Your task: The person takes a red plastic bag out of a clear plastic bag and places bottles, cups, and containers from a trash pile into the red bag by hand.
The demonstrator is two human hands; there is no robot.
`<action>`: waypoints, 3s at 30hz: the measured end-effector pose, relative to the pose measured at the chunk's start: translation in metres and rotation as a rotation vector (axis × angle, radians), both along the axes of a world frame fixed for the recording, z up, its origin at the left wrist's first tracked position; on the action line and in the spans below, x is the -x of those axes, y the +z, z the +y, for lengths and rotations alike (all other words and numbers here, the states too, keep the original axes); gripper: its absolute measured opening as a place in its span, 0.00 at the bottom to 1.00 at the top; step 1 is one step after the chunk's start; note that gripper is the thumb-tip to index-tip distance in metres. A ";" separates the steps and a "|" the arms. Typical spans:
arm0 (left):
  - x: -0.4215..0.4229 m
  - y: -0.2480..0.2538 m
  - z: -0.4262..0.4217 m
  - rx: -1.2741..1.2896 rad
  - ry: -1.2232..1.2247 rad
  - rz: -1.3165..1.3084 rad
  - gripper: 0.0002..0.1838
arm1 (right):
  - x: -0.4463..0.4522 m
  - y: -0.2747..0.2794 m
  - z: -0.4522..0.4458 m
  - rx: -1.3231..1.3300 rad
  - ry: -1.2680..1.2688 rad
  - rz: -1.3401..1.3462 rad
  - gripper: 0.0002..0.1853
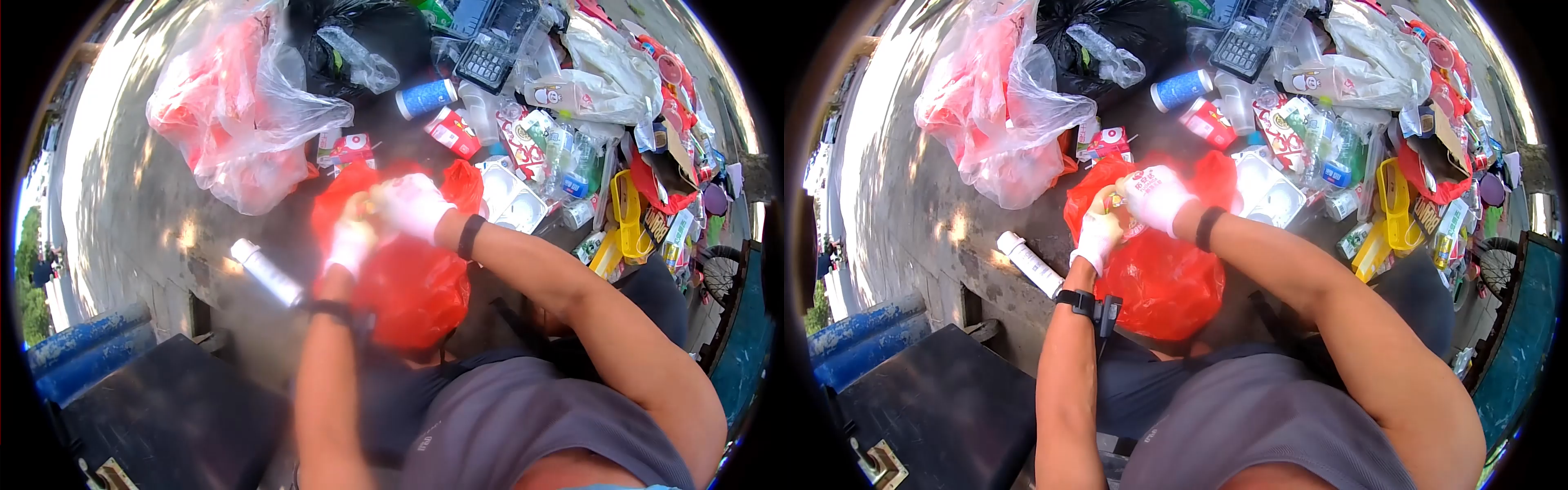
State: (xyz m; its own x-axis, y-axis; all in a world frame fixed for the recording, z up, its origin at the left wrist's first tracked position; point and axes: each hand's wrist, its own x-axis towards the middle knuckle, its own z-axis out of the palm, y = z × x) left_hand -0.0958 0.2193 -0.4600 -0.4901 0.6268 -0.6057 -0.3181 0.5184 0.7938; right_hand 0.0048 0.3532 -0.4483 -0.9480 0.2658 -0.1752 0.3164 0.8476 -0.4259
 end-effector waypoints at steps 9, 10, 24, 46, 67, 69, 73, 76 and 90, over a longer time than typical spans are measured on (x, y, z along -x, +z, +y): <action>0.006 0.015 -0.004 -0.076 -0.055 -0.210 0.29 | -0.010 -0.021 0.026 0.326 0.019 0.091 0.18; 0.006 0.013 0.005 -0.061 0.072 -0.340 0.29 | -0.009 -0.020 0.028 0.296 0.045 0.111 0.19; 0.006 -0.052 0.006 0.136 -0.162 0.327 0.34 | -0.050 -0.042 0.162 -0.100 -0.958 -0.035 0.40; 0.010 0.012 0.044 0.245 -0.156 0.065 0.34 | -0.048 0.006 0.062 1.496 -0.441 0.671 0.34; 0.026 0.092 0.041 -0.338 -0.352 1.117 0.27 | -0.001 0.009 0.002 0.662 -0.166 0.665 0.51; 0.026 0.068 0.040 -0.147 -0.297 1.022 0.22 | 0.005 0.003 -0.001 0.614 -0.091 0.718 0.55; 0.038 0.036 0.029 -0.121 -0.381 1.326 0.15 | -0.004 -0.018 -0.015 0.811 -0.188 0.599 0.64; 0.038 0.032 0.026 -0.051 -0.307 1.317 0.13 | -0.003 -0.020 -0.014 0.876 -0.186 0.539 0.66; 0.047 0.001 0.021 -0.118 -0.036 0.712 0.30 | 0.027 0.000 0.035 0.983 -0.028 0.390 0.33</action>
